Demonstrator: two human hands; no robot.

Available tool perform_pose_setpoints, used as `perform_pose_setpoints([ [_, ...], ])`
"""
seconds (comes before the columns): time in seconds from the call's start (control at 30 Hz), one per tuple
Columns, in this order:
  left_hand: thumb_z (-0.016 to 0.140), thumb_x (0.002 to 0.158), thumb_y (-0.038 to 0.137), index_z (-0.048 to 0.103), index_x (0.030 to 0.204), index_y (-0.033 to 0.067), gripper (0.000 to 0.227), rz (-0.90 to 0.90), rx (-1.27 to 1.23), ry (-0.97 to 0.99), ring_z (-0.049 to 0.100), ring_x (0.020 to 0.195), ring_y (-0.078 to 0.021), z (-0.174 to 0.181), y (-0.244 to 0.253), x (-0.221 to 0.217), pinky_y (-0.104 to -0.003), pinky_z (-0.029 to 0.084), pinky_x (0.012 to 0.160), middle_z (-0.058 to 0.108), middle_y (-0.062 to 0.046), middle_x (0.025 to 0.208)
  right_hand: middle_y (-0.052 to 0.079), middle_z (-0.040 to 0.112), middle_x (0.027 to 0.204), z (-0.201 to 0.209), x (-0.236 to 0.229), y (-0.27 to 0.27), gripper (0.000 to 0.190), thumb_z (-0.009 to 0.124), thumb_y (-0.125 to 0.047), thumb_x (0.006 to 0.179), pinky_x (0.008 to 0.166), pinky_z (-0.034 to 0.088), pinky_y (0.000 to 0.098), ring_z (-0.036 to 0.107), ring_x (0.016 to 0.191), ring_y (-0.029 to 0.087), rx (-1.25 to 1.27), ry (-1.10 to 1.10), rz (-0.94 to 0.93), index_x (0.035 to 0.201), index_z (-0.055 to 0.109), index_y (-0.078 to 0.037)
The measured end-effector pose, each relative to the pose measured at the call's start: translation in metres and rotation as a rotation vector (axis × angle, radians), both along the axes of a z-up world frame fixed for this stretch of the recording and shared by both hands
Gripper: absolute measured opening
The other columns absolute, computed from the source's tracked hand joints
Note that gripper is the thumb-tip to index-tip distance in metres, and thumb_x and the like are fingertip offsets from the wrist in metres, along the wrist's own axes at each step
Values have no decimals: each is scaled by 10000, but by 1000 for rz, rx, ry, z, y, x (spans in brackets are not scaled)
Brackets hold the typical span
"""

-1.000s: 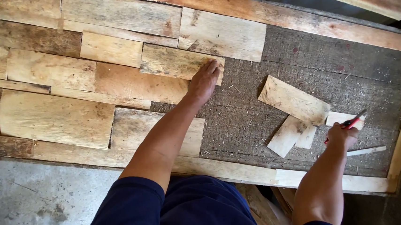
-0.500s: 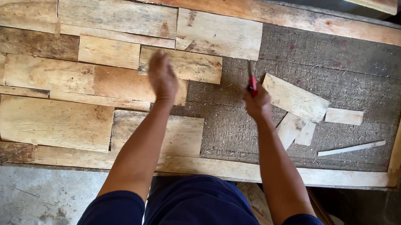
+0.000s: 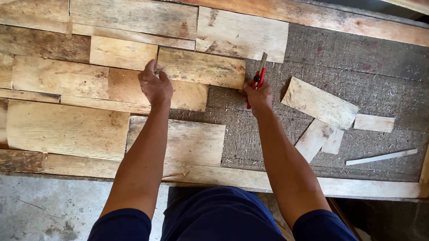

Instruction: Assembling and trimming thin wood strips to create a decorative panel.

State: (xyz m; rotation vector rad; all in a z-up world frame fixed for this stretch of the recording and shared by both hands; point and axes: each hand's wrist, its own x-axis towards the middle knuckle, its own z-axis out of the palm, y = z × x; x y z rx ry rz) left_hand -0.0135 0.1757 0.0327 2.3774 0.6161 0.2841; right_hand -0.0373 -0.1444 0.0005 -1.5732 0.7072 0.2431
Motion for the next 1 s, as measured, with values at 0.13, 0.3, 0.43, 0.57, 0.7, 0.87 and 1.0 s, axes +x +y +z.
perform_pose_setpoints([
  [0.13, 735, 920, 88, 673, 1240, 56, 328, -10, -59, -7, 619, 1042, -266, -3, 4, 2, -423, 572, 881, 687, -133, 1128, 102, 725, 957, 2, -5, -1, 224, 720, -16, 911, 469, 538, 294, 777, 768, 217, 118, 14, -12, 1047, 549, -65],
  [0.3, 756, 921, 106, 670, 1222, 44, 320, 4, -230, -119, 680, 956, -212, 5, 1, -2, -372, 626, 798, 706, -127, 1058, 109, 732, 962, 22, -29, -15, 171, 717, -50, 923, 522, 607, 292, 790, 798, 191, 122, -2, -2, 1032, 586, -49],
  [0.43, 801, 869, 100, 682, 1155, 22, 320, -31, -633, 11, 704, 797, -212, 57, -15, -25, -368, 651, 680, 728, -120, 957, 120, 726, 904, 89, -56, -38, 194, 724, -142, 973, 493, 517, 334, 643, 669, 230, -188, 172, 117, 1089, 608, -39],
  [0.57, 733, 875, 80, 702, 1130, 68, 256, -117, -1088, 415, 716, 801, -218, 73, -42, -77, -389, 645, 705, 734, -87, 1003, 67, 732, 915, 31, -79, -110, 267, 756, -134, 915, 533, 607, 287, 695, 702, 164, -328, 78, 195, 1129, 622, -48],
  [0.7, 744, 861, 26, 693, 1102, 38, 247, -279, -1283, 655, 762, 919, -306, 41, -79, -126, -415, 687, 769, 767, -174, 1078, 128, 725, 914, 0, -84, -163, 344, 765, -140, 898, 614, 573, 416, 692, 743, 245, -562, -180, 191, 1185, 607, -35],
  [0.87, 746, 848, -39, 636, 1199, 26, 373, -254, -1367, 667, 753, 928, -314, 21, -126, -172, -407, 670, 772, 751, -206, 1114, 214, 705, 933, -26, -86, -202, 307, 720, -254, 1026, 767, 551, 577, 674, 837, 427, -1002, -257, 228, 1164, 567, -27],
  [1.0, 712, 808, -117, 557, 1311, 40, 549, -193, -1385, 675, 769, 919, -292, -7, -156, -198, -381, 673, 789, 741, -206, 1138, 252, 637, 1061, -2, -89, -207, 421, 681, -345, 1030, 803, 526, 597, 655, 944, 450, -1029, 89, 176, 1209, 492, -14],
])
